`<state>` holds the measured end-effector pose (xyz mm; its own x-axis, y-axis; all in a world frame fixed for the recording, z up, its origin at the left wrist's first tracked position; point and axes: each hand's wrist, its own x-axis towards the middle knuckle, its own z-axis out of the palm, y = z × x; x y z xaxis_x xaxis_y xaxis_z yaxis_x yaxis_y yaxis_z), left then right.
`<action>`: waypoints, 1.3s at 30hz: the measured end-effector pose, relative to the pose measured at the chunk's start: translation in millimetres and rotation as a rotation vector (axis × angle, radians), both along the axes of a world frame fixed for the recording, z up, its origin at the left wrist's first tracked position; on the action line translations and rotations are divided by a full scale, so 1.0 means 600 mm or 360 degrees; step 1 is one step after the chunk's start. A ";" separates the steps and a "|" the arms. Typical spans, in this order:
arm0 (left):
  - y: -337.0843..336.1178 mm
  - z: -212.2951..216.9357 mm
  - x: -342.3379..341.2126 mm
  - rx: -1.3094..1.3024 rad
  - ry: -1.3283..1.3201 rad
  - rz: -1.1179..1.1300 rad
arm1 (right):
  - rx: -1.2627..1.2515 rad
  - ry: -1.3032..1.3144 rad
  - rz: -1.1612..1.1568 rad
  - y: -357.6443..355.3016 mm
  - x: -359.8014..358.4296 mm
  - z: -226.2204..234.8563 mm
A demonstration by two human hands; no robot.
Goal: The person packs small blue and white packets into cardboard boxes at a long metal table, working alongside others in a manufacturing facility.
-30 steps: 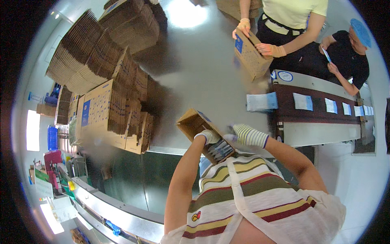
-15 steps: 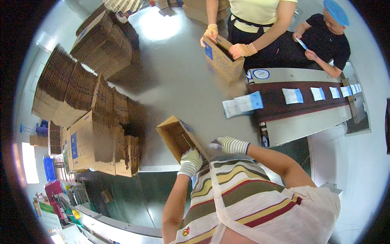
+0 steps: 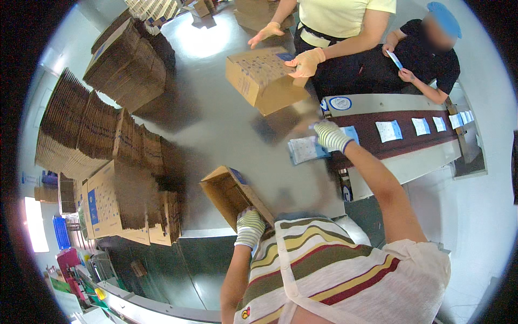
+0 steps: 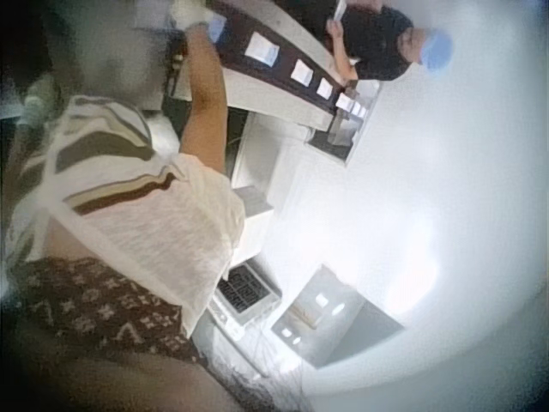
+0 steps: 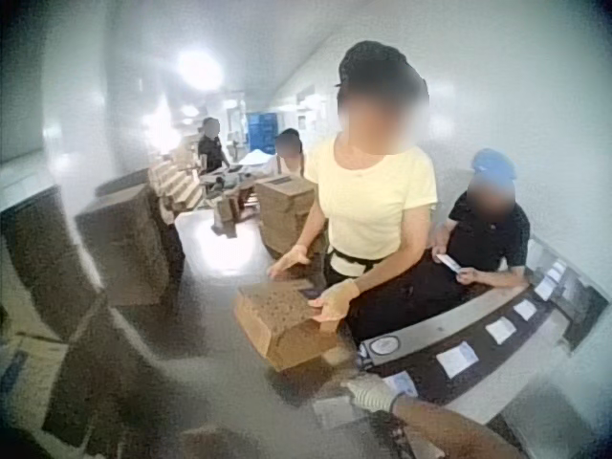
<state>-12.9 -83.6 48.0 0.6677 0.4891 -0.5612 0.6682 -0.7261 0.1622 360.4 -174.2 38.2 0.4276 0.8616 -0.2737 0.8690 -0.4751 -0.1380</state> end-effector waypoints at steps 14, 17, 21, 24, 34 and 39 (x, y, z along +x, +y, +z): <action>0.002 -0.016 -0.018 -0.0083 -0.0142 0.0136 | -0.0601 -0.0109 0.0419 0.048 -0.129 -0.015; 0.002 -0.035 -0.016 -0.0038 -0.0226 0.0106 | -0.0231 0.0065 0.0473 0.003 -0.207 -0.068; -0.012 -0.015 -0.018 0.0209 -0.0410 0.0110 | 0.0144 0.0916 -0.0011 0.009 -0.263 -0.063; -0.002 -0.060 -0.017 -0.0013 -0.0223 0.0233 | 0.0873 0.2139 -0.0095 0.060 -0.302 0.027; -0.011 -0.107 -0.022 0.0198 -0.0503 0.0011 | 0.0575 0.0505 0.1009 0.150 -0.420 0.059; 0.009 0.124 0.001 -0.0298 -0.0101 -0.0060 | 0.0523 0.0352 0.0670 0.146 -0.416 0.005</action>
<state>-12.1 -78.4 122.4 0.7203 0.3544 -0.5963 0.6255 -0.7035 0.3374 110.6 -86.6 41.3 -0.0077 0.9999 -0.0067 0.9076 0.0041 -0.4198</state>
